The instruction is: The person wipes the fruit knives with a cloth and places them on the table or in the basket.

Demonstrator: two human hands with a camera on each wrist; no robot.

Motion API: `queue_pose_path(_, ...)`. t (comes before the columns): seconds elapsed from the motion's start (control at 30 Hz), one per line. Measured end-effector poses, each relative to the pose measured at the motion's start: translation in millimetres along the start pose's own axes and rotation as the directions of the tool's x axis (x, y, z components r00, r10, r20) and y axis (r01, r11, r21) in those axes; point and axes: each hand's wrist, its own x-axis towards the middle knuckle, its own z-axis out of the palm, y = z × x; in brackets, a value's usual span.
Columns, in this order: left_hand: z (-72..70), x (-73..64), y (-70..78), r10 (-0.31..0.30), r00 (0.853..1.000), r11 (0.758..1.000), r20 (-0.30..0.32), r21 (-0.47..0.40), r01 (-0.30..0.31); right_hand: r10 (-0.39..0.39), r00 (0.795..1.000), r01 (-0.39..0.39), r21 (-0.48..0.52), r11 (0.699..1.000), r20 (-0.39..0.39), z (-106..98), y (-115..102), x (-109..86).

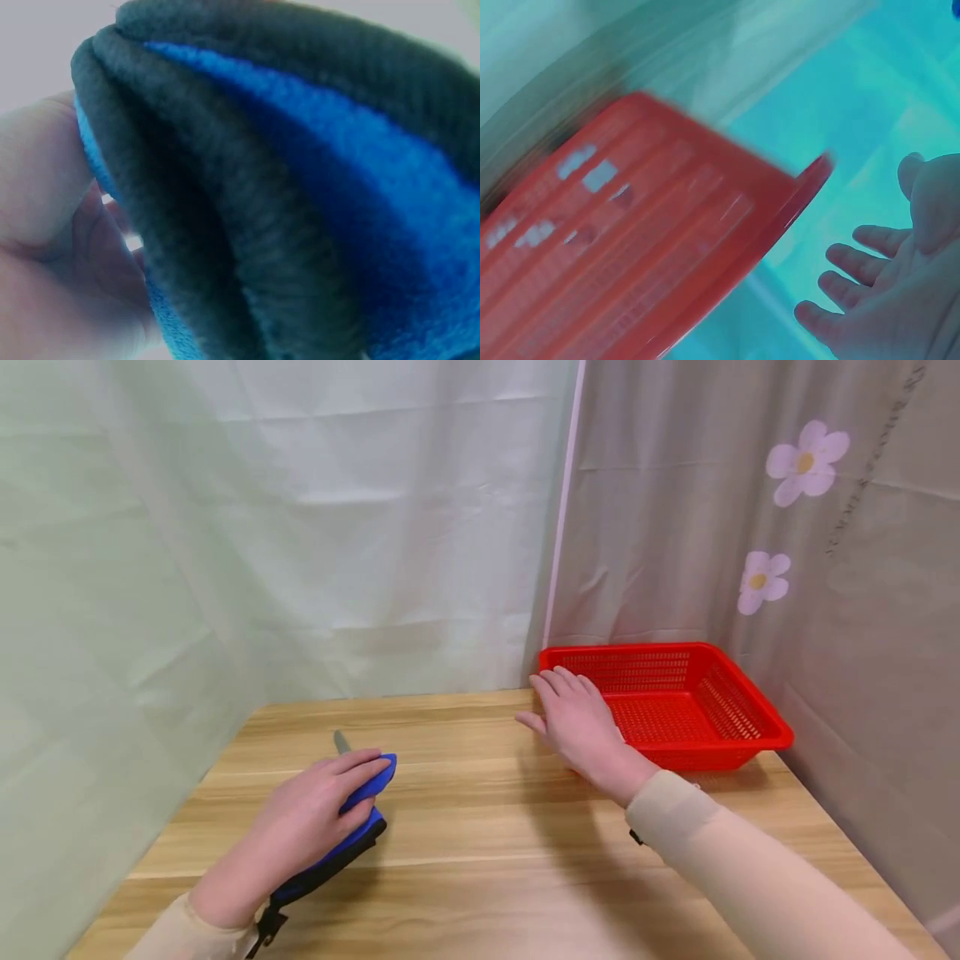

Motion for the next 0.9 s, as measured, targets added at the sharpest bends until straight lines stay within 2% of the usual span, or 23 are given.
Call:
queue_pose_path(0.43, -8.4, -23.3, -22.9, -0.085, 0.996, 0.996, 0.016, 0.029, 0.084, -0.140, 0.987, 0.140, 0.006, 0.990, 0.081, 34.9, -66.5, 13.4)
queue_pose_path(0.7, -14.2, -37.1, -33.2, -0.106, 0.994, 0.994, 0.001, 0.041, 0.105, -0.197, 0.966, 0.185, 0.084, 0.979, 0.165, 67.6, -111.8, 22.4)
queue_pose_path(0.9, -16.9, -47.6, -39.1, -0.137, 0.991, 0.989, 0.005, 0.051, 0.136, -0.214, 0.943, 0.200, 0.080, 0.977, 0.255, 87.6, -140.8, 25.2)
